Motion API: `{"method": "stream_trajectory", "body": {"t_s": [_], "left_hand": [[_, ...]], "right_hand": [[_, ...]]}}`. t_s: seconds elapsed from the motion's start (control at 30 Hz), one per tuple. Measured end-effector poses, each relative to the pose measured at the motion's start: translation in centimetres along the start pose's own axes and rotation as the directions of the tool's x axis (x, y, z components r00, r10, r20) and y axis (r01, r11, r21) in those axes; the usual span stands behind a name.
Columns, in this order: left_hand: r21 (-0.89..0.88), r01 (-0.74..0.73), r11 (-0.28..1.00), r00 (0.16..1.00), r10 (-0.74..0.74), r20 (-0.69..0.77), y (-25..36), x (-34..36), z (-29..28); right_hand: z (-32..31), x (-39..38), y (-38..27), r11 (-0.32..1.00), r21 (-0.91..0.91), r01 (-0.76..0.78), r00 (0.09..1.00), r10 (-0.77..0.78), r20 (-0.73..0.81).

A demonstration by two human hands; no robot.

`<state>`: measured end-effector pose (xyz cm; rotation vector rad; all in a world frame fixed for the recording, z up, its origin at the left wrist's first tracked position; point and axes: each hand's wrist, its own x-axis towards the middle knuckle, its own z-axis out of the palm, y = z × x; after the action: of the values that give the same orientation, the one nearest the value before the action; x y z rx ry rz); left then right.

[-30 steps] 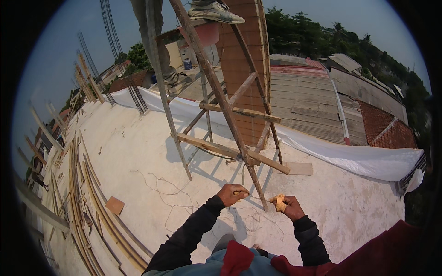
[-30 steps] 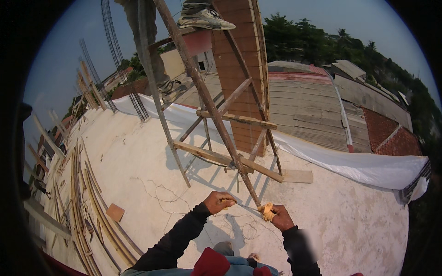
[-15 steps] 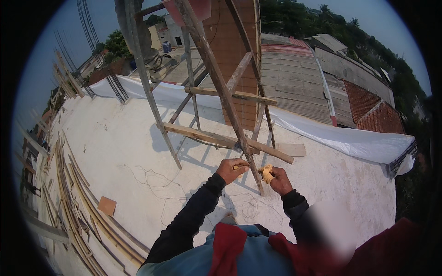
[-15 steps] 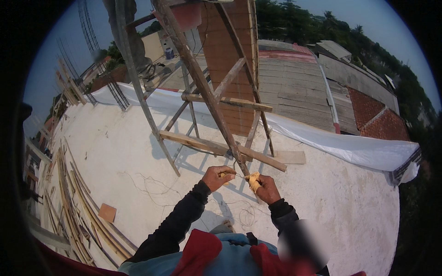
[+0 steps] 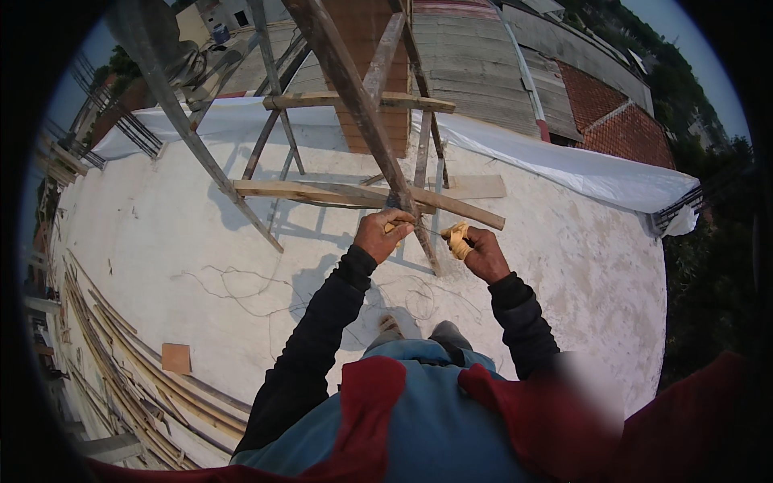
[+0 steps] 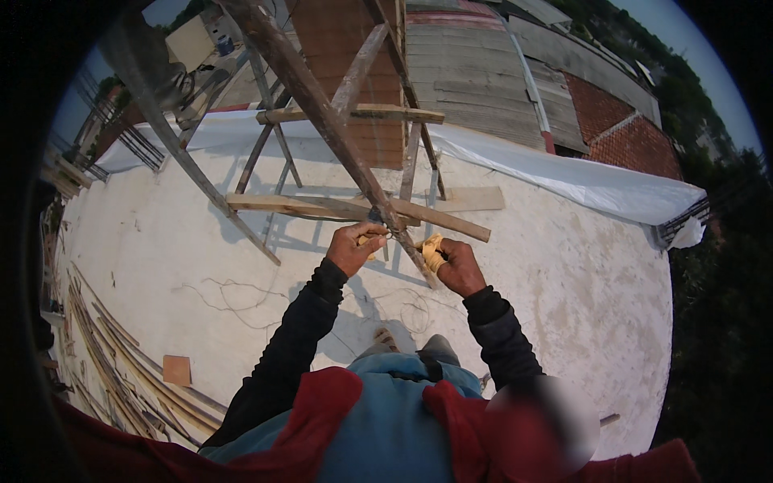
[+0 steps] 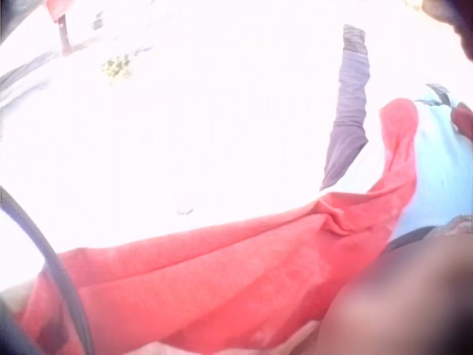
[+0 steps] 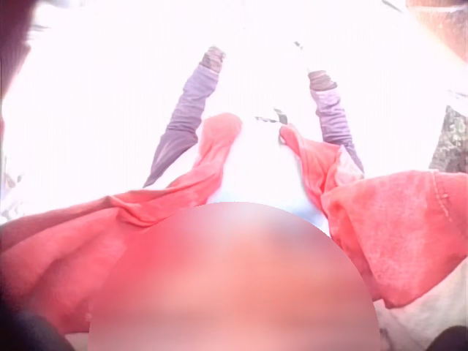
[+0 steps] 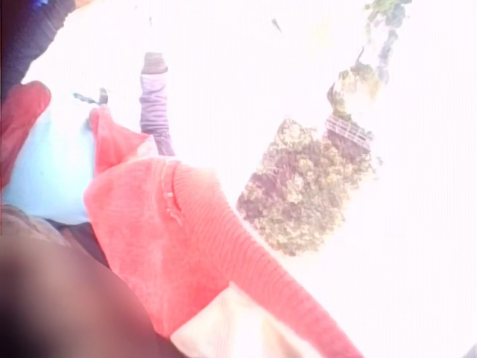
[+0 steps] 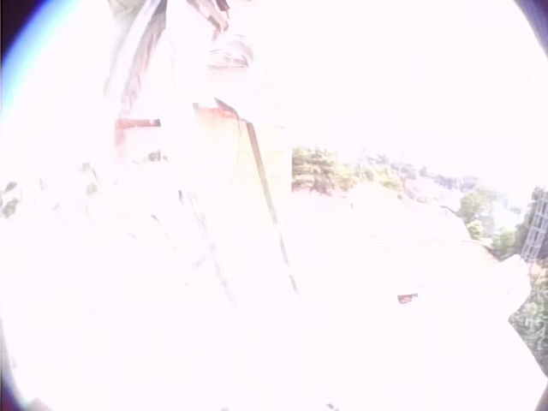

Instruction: The person ties thin wire around wooden scaffolding poles on a rooftop. They repeatedly wrap and twist the wire by hand to secure the joints, occasionally using pliers to tighten the connections.

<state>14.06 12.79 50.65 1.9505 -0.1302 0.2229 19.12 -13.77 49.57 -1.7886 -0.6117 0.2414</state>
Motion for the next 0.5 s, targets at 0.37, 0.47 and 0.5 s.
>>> {"method": "stream_trajectory", "body": {"t_s": [0.37,0.47,0.5], "left_hand": [[0.125,0.324,0.938,0.943,-0.330,0.032,-3.9,0.0,3.4],[0.213,0.351,0.912,0.931,-0.364,0.025,-3.1,1.4,4.1],[0.219,0.385,0.897,0.915,-0.401,0.034,-2.7,2.0,4.2]], "right_hand": [[-2.8,3.0,5.2,0.880,-0.398,0.261,0.959,-0.188,0.214],[-3.3,8.5,7.5,0.834,-0.463,0.299,0.954,-0.260,0.147],[-3.2,9.8,8.2,0.820,-0.491,0.295,0.955,-0.242,0.170]]}}
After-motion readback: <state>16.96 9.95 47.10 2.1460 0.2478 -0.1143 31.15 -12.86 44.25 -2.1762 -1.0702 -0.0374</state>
